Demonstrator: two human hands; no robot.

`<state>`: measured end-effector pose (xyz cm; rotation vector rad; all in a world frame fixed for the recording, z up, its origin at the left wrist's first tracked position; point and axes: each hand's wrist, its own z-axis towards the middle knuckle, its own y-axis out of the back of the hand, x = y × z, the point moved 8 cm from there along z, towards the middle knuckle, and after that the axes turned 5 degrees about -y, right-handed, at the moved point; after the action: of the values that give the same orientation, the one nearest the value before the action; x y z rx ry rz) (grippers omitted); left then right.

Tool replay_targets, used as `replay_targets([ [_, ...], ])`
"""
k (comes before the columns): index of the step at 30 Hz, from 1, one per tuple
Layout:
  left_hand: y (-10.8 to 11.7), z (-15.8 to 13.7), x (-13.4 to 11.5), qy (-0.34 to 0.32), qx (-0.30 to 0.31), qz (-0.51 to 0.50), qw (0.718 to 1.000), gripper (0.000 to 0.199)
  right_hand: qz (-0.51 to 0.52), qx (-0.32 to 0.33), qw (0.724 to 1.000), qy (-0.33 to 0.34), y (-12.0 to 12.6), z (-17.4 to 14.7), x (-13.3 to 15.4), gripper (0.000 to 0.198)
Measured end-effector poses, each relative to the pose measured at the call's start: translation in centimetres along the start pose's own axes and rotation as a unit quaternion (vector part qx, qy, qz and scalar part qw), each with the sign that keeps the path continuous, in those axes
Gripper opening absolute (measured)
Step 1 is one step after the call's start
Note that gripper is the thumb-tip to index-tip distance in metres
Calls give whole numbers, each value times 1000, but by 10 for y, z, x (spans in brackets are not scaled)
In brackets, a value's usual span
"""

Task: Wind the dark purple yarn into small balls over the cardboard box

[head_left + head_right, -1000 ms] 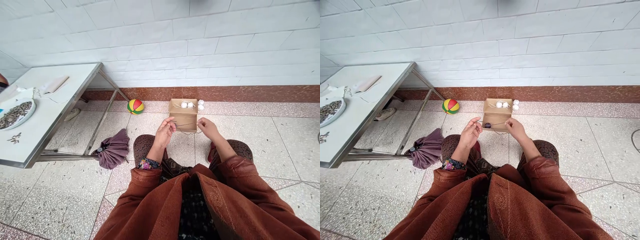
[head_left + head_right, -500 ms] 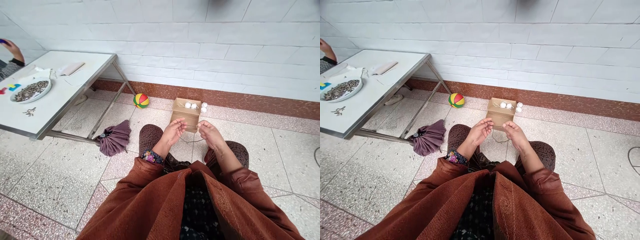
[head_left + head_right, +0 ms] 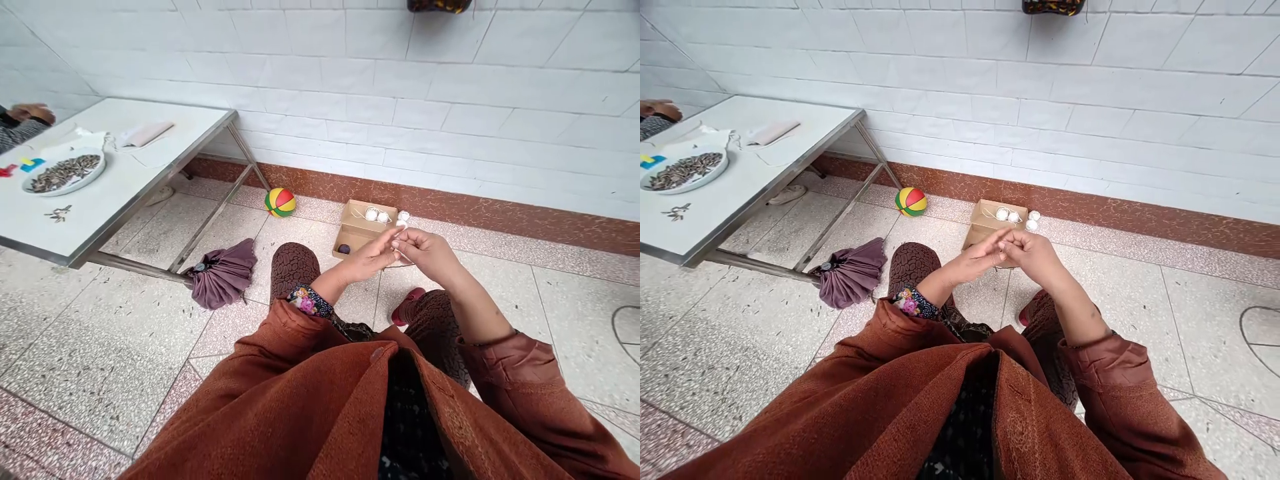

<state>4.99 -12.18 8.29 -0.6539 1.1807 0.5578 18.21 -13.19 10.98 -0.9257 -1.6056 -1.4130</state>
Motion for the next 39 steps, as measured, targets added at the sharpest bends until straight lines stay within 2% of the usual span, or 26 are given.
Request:
replay_targets([
  [2,-11,5,13,42,12,-31,999,46,-24,-33,999,17,8,1,4,33],
  [5,-9,5,24,85,2,-40,996,45,-56,-96,993,28,29,-2,5,34],
  [8,-15,1,18,99,34,-54,993,45,-49,-132,990,29,46,-9,-1,34],
  [11,-29,-7,7,109,33,-131,985,45,-8,-154,988,27,49,-18,-14,36],
  [14,-34,-13,-3,83,-19,-214,973,38,41,-166,985,25,35,-28,-30,39],
  [17,-30,-16,-6,66,-82,-252,962,27,76,-155,984,36,7,-35,-39,41],
  [20,-18,-19,-10,41,-149,-265,952,16,72,-138,986,66,-20,-41,-38,41],
  [23,0,-26,-12,-1,-181,-223,958,16,20,-114,989,92,-41,-45,-31,39],
  [27,29,-40,-11,-49,-181,-42,981,25,-32,-52,989,133,-58,-49,-8,31],
  [29,36,-46,-9,-42,-141,61,987,29,-35,-28,987,152,-59,-49,9,26],
  [31,40,-51,-6,-24,-115,104,988,37,-27,-22,985,169,-55,-45,26,22],
  [35,39,-60,-5,3,-95,79,992,45,-37,-35,982,181,-46,-20,41,22],
  [39,34,-65,3,33,-111,-65,991,46,-15,-72,981,179,-44,5,26,27],
])
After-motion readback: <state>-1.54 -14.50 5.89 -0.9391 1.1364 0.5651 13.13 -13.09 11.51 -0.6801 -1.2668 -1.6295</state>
